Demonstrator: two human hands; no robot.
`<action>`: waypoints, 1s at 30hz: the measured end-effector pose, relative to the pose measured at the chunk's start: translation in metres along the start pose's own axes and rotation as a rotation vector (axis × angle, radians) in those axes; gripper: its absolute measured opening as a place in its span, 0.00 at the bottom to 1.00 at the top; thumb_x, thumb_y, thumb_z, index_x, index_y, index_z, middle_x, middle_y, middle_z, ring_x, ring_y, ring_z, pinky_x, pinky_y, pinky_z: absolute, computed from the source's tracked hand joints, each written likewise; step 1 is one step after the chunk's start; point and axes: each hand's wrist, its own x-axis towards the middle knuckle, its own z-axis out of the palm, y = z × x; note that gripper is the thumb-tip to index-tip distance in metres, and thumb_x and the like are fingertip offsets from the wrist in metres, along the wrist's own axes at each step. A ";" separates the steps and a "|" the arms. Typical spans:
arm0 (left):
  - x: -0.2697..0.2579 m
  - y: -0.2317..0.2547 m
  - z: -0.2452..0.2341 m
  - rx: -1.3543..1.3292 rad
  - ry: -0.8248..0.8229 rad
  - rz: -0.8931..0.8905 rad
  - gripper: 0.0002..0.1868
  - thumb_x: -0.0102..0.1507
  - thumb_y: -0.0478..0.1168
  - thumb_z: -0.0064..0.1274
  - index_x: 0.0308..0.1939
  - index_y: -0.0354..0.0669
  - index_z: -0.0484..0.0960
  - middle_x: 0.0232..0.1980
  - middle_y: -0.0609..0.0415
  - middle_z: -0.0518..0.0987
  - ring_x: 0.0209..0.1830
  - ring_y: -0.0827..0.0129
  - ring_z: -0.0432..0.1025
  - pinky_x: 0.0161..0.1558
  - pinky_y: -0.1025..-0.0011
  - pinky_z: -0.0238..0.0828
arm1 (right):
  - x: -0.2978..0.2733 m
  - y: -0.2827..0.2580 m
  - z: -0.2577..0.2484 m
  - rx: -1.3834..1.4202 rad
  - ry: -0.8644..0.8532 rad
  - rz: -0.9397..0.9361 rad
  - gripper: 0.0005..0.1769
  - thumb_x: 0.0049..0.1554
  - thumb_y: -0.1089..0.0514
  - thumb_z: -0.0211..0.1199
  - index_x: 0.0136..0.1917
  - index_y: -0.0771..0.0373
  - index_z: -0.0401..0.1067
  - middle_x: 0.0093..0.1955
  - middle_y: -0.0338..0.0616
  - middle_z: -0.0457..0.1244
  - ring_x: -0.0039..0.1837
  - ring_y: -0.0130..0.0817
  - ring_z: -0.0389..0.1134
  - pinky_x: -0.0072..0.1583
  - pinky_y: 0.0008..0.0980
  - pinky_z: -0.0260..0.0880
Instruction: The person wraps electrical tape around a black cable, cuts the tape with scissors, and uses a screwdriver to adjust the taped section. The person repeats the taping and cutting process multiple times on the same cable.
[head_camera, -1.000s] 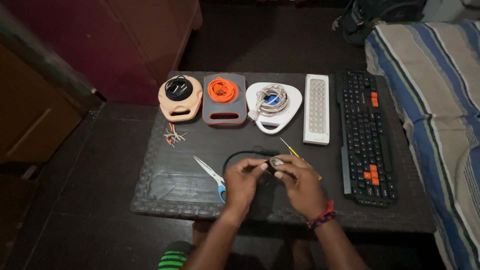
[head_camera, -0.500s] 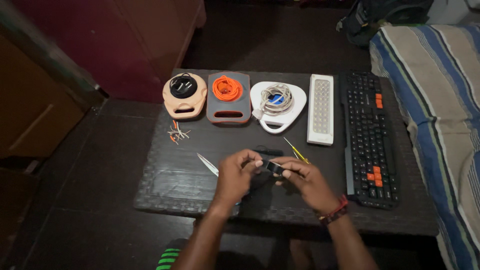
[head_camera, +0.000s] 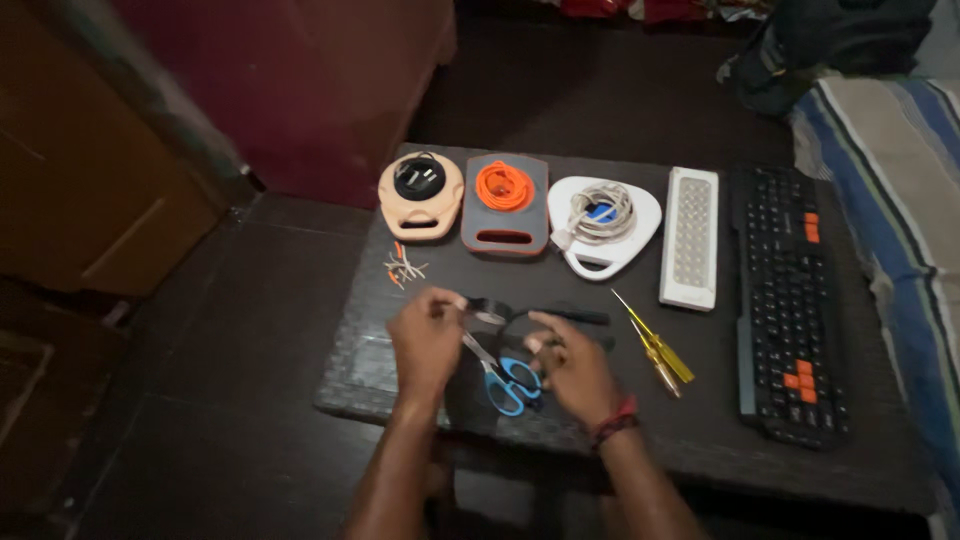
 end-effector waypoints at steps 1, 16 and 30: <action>0.002 0.002 -0.007 -0.011 0.073 0.060 0.04 0.59 0.30 0.58 0.36 0.36 0.85 0.34 0.47 0.86 0.33 0.64 0.82 0.38 0.68 0.76 | 0.001 -0.001 0.011 -0.136 0.049 -0.033 0.19 0.58 0.58 0.61 0.64 0.56 0.73 0.49 0.49 0.71 0.44 0.33 0.73 0.45 0.31 0.74; 0.036 -0.069 -0.026 -0.477 0.060 -0.521 0.10 0.59 0.34 0.54 0.42 0.37 0.86 0.40 0.51 0.85 0.41 0.62 0.80 0.38 0.61 0.69 | -0.015 -0.028 0.076 -0.809 0.206 -0.038 0.20 0.47 0.55 0.74 0.52 0.59 0.74 0.52 0.51 0.67 0.53 0.53 0.71 0.55 0.48 0.72; 0.038 -0.078 -0.015 -0.912 -0.274 -0.791 0.23 0.57 0.47 0.53 0.54 0.45 0.77 0.64 0.51 0.73 0.69 0.56 0.62 0.64 0.32 0.51 | -0.017 -0.026 0.088 -0.772 0.157 -0.098 0.25 0.49 0.48 0.72 0.58 0.56 0.71 0.47 0.52 0.70 0.51 0.54 0.72 0.52 0.49 0.72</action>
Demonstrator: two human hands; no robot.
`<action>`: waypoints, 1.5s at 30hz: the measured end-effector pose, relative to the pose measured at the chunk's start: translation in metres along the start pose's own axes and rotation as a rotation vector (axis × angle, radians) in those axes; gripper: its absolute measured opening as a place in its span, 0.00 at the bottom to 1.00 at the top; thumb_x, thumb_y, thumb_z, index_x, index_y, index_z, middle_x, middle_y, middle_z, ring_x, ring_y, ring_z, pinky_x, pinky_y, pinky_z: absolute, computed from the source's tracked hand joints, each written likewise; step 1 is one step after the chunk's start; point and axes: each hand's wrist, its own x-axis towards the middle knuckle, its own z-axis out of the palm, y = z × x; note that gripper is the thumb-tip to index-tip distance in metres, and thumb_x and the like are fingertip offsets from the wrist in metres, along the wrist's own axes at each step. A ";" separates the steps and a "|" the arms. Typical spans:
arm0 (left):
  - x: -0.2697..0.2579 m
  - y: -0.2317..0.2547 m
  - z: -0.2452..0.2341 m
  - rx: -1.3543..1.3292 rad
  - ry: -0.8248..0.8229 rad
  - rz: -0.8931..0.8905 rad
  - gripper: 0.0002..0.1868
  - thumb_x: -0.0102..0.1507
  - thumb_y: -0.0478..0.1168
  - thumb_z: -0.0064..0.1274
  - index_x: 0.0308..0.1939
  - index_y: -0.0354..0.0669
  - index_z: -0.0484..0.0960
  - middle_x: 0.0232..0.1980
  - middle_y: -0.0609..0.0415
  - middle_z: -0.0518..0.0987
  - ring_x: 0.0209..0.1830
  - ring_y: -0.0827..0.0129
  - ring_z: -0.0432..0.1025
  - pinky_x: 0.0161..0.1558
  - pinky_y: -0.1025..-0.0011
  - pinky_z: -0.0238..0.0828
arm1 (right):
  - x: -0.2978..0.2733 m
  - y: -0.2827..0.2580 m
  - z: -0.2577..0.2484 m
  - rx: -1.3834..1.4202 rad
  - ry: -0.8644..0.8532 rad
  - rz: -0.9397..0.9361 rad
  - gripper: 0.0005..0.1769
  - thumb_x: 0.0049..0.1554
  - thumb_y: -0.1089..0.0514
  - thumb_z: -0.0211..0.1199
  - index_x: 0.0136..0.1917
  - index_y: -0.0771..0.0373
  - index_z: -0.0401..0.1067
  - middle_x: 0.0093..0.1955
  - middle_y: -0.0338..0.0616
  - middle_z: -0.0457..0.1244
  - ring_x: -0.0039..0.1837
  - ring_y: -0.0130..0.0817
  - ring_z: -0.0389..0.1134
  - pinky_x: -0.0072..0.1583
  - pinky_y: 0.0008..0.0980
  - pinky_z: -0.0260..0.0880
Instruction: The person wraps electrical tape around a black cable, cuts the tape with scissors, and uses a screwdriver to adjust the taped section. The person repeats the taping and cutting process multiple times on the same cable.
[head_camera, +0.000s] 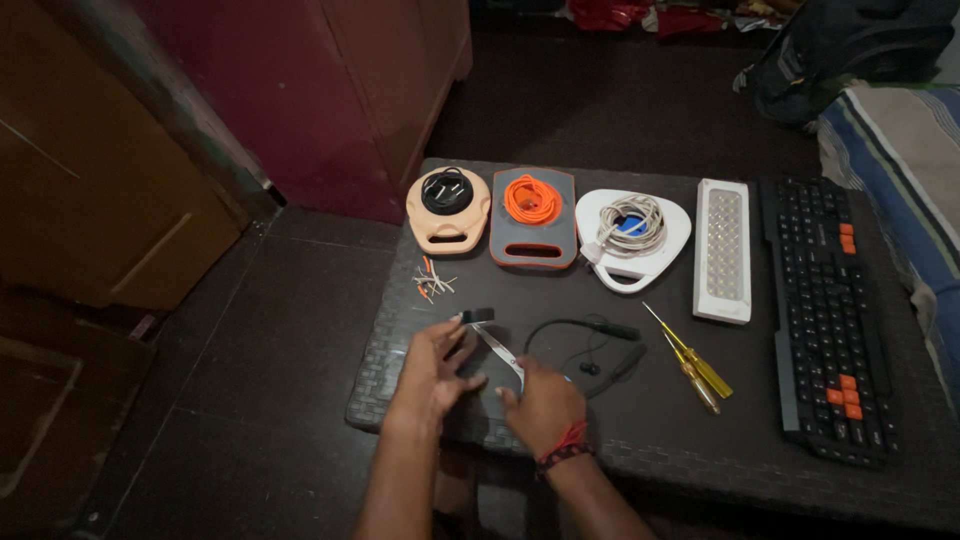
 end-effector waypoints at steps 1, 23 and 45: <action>-0.001 -0.001 0.003 0.002 -0.009 -0.030 0.22 0.57 0.47 0.54 0.54 0.45 0.76 0.64 0.52 0.72 0.70 0.56 0.62 0.64 0.31 0.50 | 0.001 0.000 0.001 -0.021 -0.035 0.027 0.25 0.50 0.48 0.72 0.58 0.55 0.71 0.47 0.52 0.70 0.51 0.53 0.72 0.53 0.49 0.72; 0.015 -0.009 -0.001 0.000 0.019 -0.055 0.23 0.54 0.49 0.55 0.52 0.51 0.78 0.63 0.55 0.75 0.66 0.61 0.66 0.64 0.46 0.49 | 0.009 0.011 0.012 -0.019 0.064 0.145 0.10 0.50 0.51 0.69 0.44 0.57 0.78 0.39 0.54 0.70 0.45 0.56 0.73 0.49 0.51 0.74; -0.036 0.023 0.026 -0.020 -0.184 0.500 0.14 0.64 0.42 0.51 0.50 0.40 0.79 0.47 0.50 0.83 0.48 0.65 0.77 0.54 0.61 0.71 | 0.010 0.014 -0.025 0.365 0.256 -0.197 0.26 0.52 0.58 0.68 0.63 0.60 0.71 0.48 0.49 0.67 0.44 0.46 0.71 0.46 0.43 0.72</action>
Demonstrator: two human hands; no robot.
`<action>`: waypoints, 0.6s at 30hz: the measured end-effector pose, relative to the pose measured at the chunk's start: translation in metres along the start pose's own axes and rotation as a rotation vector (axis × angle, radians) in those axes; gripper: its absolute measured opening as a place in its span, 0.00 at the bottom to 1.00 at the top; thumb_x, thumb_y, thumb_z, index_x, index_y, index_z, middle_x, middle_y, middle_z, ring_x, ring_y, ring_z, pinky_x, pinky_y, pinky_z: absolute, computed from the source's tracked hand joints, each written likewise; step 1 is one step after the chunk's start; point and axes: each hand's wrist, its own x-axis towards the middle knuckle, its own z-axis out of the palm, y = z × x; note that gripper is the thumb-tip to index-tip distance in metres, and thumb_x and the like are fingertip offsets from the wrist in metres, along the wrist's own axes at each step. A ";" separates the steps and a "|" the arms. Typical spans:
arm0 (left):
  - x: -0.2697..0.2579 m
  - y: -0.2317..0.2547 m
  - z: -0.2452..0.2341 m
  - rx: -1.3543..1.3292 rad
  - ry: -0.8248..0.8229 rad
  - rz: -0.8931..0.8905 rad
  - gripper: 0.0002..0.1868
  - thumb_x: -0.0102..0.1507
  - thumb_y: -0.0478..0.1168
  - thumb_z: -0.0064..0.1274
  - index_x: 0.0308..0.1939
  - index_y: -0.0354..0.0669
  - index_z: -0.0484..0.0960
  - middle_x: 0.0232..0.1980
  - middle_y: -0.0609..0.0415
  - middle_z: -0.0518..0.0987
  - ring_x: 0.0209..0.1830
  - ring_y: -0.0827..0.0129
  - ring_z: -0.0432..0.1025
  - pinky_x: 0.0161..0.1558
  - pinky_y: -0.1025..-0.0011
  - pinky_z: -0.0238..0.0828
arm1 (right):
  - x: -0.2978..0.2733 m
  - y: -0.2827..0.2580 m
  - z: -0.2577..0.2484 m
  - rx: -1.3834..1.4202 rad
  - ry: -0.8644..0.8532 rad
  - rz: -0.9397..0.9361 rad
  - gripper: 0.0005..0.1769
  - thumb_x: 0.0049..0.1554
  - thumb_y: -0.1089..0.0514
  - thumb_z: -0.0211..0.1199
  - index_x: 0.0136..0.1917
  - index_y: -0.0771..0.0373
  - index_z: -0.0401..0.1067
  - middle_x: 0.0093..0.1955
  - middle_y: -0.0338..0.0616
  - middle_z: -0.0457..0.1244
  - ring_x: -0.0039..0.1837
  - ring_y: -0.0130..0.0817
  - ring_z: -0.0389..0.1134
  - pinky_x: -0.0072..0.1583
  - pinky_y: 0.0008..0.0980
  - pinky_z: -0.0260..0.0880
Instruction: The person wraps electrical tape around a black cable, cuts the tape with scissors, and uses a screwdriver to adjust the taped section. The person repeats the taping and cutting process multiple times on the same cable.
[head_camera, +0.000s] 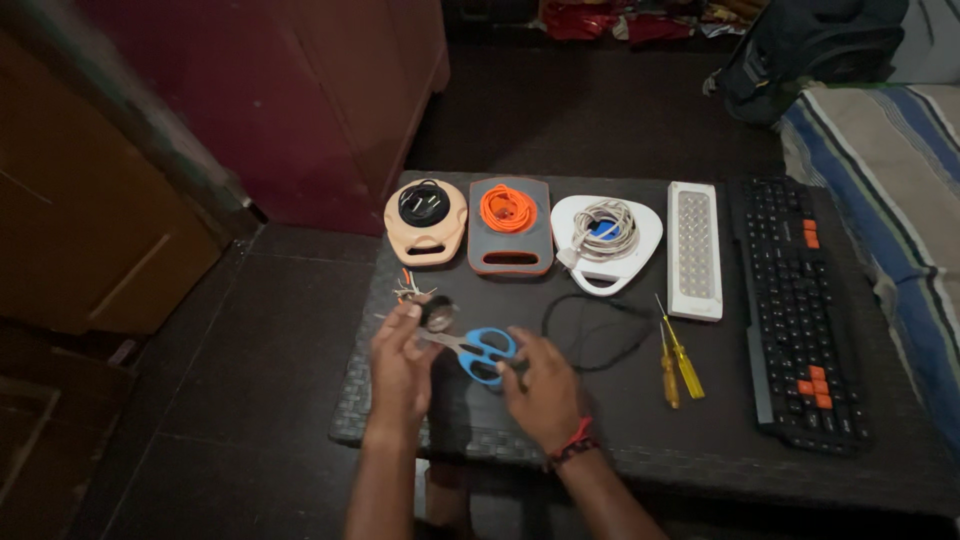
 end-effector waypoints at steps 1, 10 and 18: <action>0.001 -0.001 0.002 0.029 -0.060 -0.025 0.15 0.65 0.42 0.51 0.51 0.38 0.79 0.47 0.48 0.83 0.49 0.64 0.77 0.55 0.61 0.72 | 0.001 -0.002 -0.001 -0.023 -0.052 0.018 0.25 0.52 0.58 0.69 0.63 0.59 0.71 0.46 0.48 0.67 0.43 0.45 0.71 0.45 0.43 0.72; -0.004 -0.007 0.016 -0.020 -0.264 -0.125 0.26 0.66 0.41 0.47 0.66 0.30 0.73 0.66 0.30 0.75 0.55 0.57 0.76 0.56 0.58 0.73 | -0.006 -0.008 -0.012 -0.145 -0.091 0.154 0.25 0.48 0.58 0.71 0.59 0.58 0.72 0.39 0.47 0.69 0.43 0.47 0.73 0.44 0.44 0.72; -0.006 -0.013 0.028 -0.120 -0.330 0.025 0.28 0.64 0.39 0.48 0.68 0.33 0.69 0.78 0.42 0.62 0.73 0.61 0.62 0.64 0.58 0.67 | -0.010 0.033 -0.014 -0.318 -0.213 0.429 0.18 0.51 0.41 0.71 0.43 0.57 0.82 0.37 0.53 0.71 0.43 0.50 0.74 0.47 0.44 0.74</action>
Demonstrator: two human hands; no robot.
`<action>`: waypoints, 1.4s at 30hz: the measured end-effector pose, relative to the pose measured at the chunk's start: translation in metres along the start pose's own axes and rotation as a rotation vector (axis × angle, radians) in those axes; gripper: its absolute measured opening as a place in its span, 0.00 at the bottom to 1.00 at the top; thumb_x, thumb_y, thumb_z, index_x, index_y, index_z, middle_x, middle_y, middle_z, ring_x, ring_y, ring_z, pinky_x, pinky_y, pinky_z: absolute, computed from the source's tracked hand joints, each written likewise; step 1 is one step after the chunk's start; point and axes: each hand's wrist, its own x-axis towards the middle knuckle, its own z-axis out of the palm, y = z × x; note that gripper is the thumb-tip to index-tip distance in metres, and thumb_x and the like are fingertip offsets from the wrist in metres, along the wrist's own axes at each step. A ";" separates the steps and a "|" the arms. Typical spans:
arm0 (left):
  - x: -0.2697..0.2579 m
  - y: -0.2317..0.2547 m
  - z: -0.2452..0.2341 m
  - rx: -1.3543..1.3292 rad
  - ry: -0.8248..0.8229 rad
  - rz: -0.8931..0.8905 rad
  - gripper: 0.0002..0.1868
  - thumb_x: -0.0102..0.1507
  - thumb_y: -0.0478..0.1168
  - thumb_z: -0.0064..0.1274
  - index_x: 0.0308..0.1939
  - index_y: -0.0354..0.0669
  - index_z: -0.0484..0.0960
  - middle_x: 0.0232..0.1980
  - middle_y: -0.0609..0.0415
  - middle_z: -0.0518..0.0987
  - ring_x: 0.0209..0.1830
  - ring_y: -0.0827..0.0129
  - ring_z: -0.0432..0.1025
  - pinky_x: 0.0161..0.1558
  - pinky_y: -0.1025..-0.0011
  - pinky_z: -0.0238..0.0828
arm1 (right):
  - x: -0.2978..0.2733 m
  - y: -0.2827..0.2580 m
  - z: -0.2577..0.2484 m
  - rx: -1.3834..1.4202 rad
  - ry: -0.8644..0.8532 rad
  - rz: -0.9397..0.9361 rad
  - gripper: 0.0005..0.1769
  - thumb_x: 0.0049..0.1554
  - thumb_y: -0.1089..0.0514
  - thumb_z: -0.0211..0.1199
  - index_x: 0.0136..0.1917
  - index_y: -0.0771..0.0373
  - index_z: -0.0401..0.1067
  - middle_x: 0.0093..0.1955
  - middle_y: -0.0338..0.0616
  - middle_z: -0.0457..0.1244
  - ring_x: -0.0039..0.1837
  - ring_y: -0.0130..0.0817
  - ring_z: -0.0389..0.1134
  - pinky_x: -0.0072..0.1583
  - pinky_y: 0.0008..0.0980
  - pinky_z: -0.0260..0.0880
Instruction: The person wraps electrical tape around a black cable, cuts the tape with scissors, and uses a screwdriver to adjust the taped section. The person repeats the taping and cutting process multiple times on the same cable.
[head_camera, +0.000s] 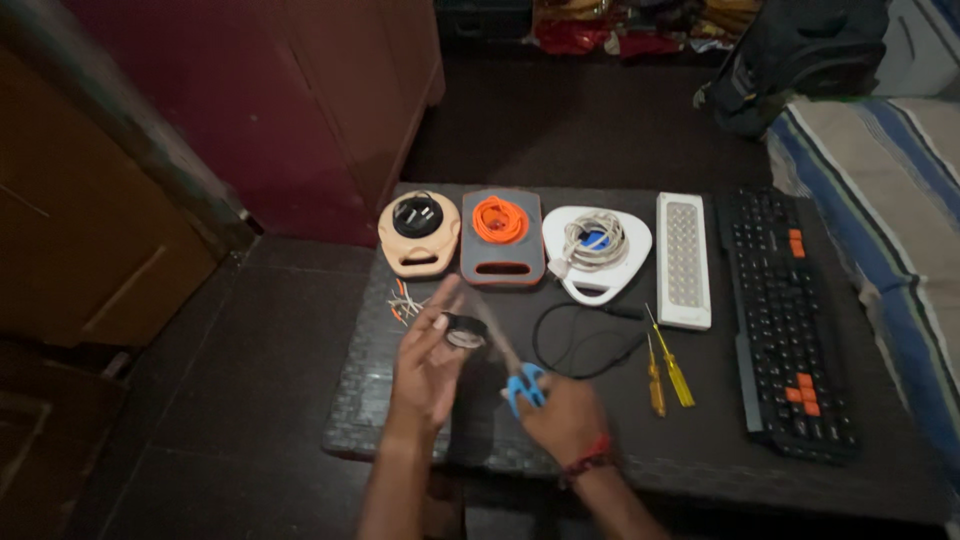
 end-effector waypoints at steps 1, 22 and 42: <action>0.001 0.000 0.000 0.016 0.018 0.071 0.21 0.65 0.39 0.50 0.60 0.33 0.71 0.78 0.45 0.63 0.73 0.60 0.62 0.66 0.57 0.65 | 0.005 0.008 -0.001 0.030 0.069 -0.086 0.18 0.52 0.41 0.70 0.42 0.56 0.83 0.37 0.53 0.71 0.42 0.51 0.74 0.46 0.45 0.74; -0.031 -0.051 0.089 1.140 -0.278 0.448 0.06 0.59 0.32 0.60 0.37 0.36 0.80 0.36 0.45 0.81 0.38 0.51 0.76 0.41 0.62 0.70 | 0.037 0.090 -0.019 1.579 -0.042 0.274 0.13 0.55 0.63 0.70 0.45 0.52 0.66 0.37 0.37 0.62 0.36 0.30 0.65 0.35 0.32 0.63; -0.011 -0.087 0.054 0.660 -0.061 -0.029 0.02 0.68 0.31 0.53 0.41 0.35 0.78 0.33 0.58 0.79 0.33 0.79 0.72 0.37 0.77 0.73 | 0.046 0.085 -0.043 1.408 -0.212 0.104 0.18 0.55 0.61 0.69 0.56 0.56 0.64 0.42 0.33 0.63 0.42 0.25 0.67 0.41 0.29 0.69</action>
